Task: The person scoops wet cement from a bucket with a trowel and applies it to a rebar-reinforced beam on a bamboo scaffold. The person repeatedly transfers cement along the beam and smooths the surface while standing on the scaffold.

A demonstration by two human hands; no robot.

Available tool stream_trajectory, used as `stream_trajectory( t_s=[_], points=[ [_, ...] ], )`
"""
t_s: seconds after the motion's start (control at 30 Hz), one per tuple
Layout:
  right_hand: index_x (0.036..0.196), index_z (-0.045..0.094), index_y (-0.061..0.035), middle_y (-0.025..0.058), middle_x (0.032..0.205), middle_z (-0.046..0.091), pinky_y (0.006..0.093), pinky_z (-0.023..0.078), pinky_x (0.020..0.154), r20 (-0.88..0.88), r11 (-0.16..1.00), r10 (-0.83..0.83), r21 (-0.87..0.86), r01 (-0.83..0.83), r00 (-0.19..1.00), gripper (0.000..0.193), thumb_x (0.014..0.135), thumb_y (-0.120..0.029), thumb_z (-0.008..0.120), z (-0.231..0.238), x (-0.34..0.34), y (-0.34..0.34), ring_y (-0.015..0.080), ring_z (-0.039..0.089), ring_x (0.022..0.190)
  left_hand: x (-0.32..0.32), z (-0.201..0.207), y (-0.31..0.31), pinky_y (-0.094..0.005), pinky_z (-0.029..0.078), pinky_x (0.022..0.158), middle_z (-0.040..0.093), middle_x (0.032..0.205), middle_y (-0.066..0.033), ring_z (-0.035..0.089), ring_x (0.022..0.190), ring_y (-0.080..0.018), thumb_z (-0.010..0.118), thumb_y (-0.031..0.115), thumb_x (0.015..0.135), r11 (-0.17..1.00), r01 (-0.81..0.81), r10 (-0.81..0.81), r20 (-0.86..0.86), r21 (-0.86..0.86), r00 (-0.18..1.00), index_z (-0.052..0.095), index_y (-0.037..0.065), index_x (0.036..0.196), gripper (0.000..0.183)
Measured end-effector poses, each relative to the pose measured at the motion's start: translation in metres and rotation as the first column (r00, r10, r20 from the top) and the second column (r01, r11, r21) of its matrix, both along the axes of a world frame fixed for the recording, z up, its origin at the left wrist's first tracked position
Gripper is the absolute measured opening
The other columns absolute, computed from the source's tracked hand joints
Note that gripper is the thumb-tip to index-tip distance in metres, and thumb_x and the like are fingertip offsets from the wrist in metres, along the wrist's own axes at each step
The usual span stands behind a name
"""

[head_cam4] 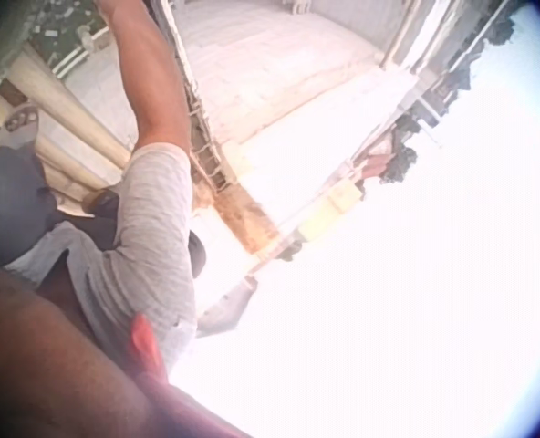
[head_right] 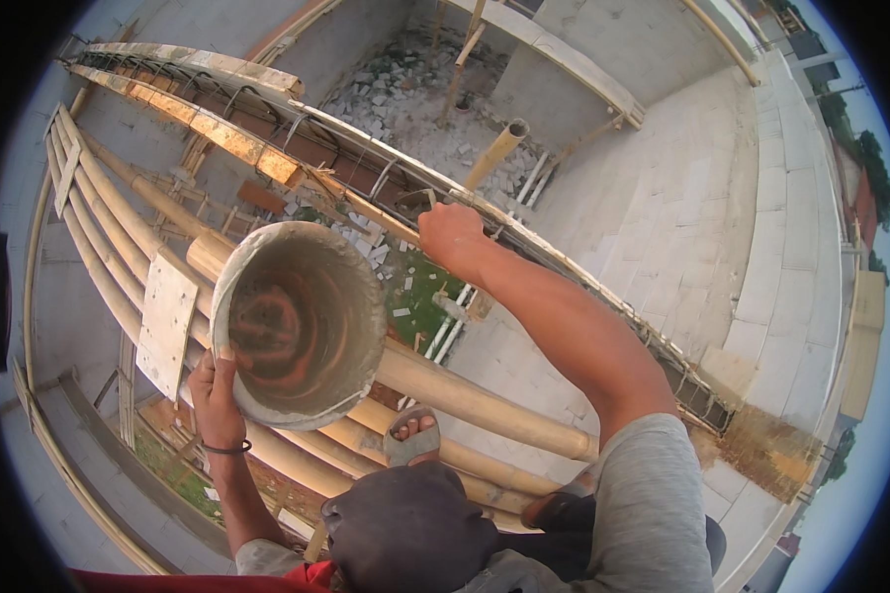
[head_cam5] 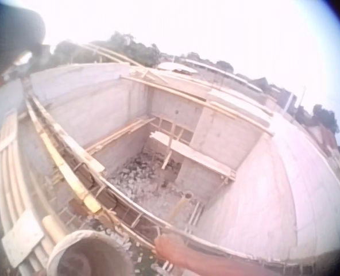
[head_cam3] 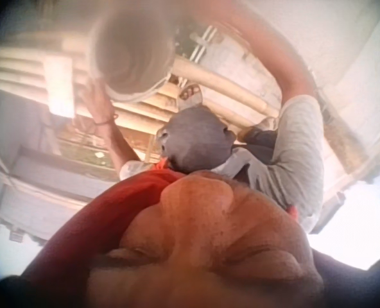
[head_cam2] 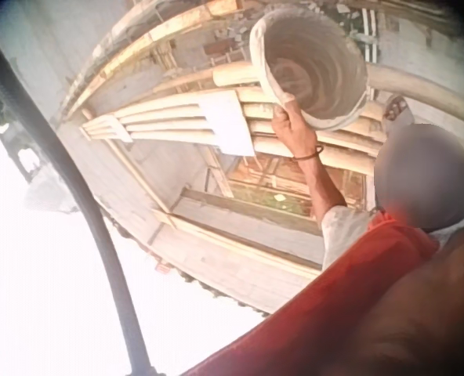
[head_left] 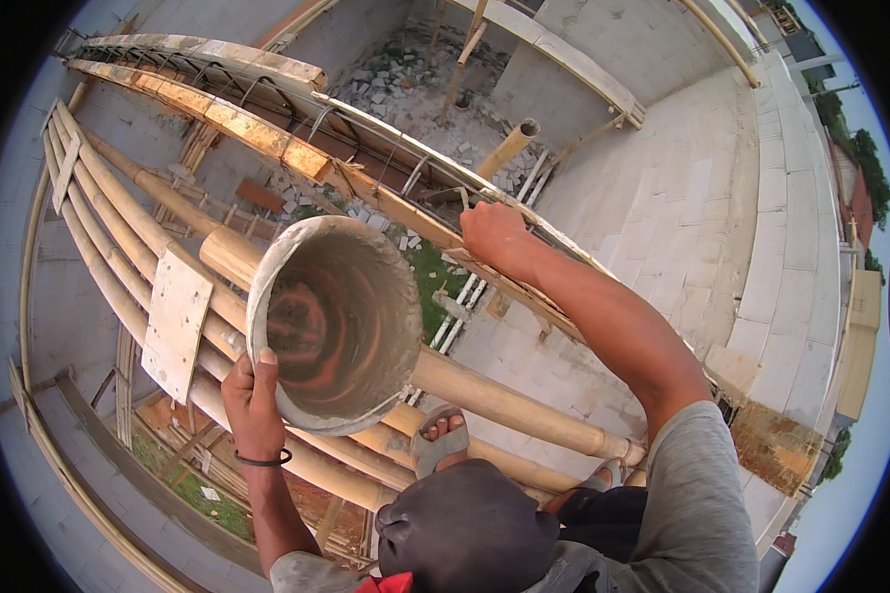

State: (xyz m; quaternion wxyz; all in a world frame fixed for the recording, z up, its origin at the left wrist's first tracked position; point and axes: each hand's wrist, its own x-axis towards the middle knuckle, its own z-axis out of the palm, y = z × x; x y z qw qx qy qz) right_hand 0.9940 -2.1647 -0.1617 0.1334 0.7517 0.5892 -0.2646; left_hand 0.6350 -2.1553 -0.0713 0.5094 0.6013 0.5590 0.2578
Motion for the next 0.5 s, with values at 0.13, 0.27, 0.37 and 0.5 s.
stream_trajectory(
  t_s=[0.13,0.27,0.37,0.5],
  points=[
    [0.098,0.072,-0.0022,0.0202,0.105,0.069,0.0461,0.056,0.079,0.016,0.998,-0.045,0.050,0.044,0.999,0.022,0.087,-0.012,0.057,0.014,-0.011,0.023,0.0360,0.068,0.098,0.000,0.003,0.001,-0.0215,0.033,0.060,0.047,0.072,0.0066,0.037,0.070,-0.0040,0.055,0.023,0.099,1.000,0.020,-0.020,-0.002,0.008,1.000,0.060,0.000,0.087,0.027],
    [0.099,0.071,-0.0042,0.0209,0.104,0.069,0.0465,0.055,0.082,-0.061,0.983,-0.173,0.057,0.176,0.983,0.021,0.085,-0.016,0.060,0.013,-0.021,0.019,0.0376,0.067,0.099,0.000,0.003,0.000,-0.0221,0.034,0.062,0.048,0.073,0.0063,0.038,0.071,-0.0043,0.056,0.024,0.099,0.999,-0.007,0.008,0.017,-0.038,1.000,0.061,-0.001,0.088,0.027],
    [0.105,0.069,-0.0060,0.0204,0.104,0.069,0.0454,0.054,0.085,-0.238,0.940,-0.297,0.097,0.327,0.925,0.025,0.085,-0.018,0.061,0.006,-0.023,0.004,0.0377,0.066,0.099,0.000,0.002,0.002,-0.0223,0.034,0.062,0.049,0.072,0.0054,0.038,0.071,-0.0046,0.055,0.025,0.099,1.000,0.009,-0.009,-0.005,-0.027,1.000,0.061,-0.001,0.088,0.029],
    [0.106,0.067,-0.0064,0.0189,0.100,0.069,0.0437,0.052,0.087,-0.658,0.783,-0.391,0.129,0.608,0.644,0.039,0.077,-0.031,0.074,0.001,-0.021,-0.008,0.0370,0.066,0.097,0.004,0.000,0.008,-0.0227,0.036,0.063,0.055,0.075,0.0010,0.044,0.072,-0.0064,0.055,0.028,0.099,0.999,0.031,-0.030,0.045,-0.028,0.999,0.062,-0.002,0.089,0.031]
  ],
)
